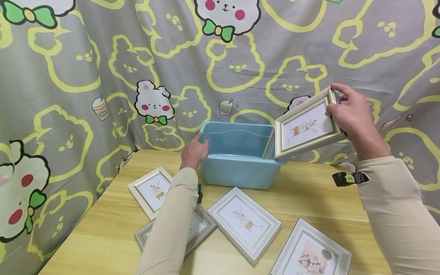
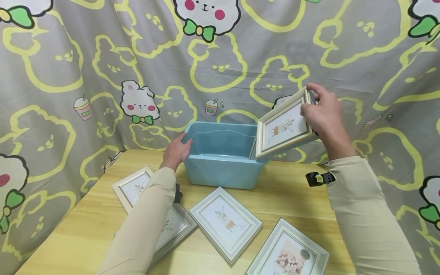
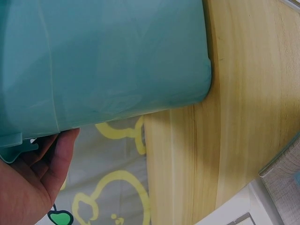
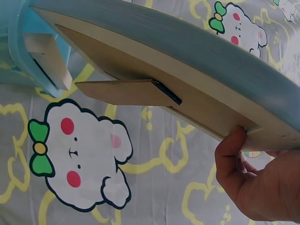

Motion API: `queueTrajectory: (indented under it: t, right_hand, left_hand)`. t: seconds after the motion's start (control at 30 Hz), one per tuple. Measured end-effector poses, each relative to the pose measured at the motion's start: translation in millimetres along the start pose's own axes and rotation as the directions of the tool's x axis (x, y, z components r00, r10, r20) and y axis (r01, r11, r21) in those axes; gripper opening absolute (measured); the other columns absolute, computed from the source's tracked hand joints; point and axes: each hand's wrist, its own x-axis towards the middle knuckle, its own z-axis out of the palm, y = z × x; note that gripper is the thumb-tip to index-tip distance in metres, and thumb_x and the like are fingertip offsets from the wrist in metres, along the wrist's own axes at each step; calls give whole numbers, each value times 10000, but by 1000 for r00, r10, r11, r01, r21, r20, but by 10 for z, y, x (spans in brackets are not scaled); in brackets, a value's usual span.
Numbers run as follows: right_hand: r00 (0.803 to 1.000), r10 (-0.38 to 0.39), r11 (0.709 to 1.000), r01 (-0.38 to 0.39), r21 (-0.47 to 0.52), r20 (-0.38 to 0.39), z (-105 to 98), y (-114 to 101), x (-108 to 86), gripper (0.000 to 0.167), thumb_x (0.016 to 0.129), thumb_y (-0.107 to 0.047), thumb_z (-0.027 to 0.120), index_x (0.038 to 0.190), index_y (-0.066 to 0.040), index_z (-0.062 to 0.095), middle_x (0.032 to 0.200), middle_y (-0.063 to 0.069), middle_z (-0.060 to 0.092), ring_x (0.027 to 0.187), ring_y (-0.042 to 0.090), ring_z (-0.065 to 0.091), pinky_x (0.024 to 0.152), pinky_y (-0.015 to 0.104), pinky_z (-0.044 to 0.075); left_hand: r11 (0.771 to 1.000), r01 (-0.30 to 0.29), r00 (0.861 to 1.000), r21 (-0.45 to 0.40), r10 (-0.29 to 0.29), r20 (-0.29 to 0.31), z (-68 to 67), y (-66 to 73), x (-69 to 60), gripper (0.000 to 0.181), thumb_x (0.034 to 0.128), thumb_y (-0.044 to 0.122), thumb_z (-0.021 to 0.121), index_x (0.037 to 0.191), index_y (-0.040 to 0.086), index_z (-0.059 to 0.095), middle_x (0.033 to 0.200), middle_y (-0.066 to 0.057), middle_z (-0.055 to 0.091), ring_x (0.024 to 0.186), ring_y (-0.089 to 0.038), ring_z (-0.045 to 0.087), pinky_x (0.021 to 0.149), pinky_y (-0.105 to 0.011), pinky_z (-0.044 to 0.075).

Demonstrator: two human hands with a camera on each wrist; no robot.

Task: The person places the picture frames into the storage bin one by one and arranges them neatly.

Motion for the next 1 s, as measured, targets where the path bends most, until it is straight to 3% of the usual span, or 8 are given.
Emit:
queueTrajectory:
  t: [0.4,1.0]
  right_hand:
    - [999,-35,999,35,18,5,172,-37,52,728,864,-76,527,1519,-311,314,1411,198,393,1095,311,460,560,176,482]
    - [994,-91,996,92,22,-59,382,-20,91,734,808,-48,541,1490,-274,387,1343,207,453,1075,309,463,564,162,433]
  left_hand:
    - [1000,-1,1000,-1,1,-11,30,-20,8,609,945,574,329,1512,354,307,1528,-89,415,1344,-353,449,1033,-531,404]
    - [1000,-5,1000,-4,5,-18,33,-10,18,600,949,568,329,1510,357,310,1532,-87,409,1355,-352,437,1040,-530,396]
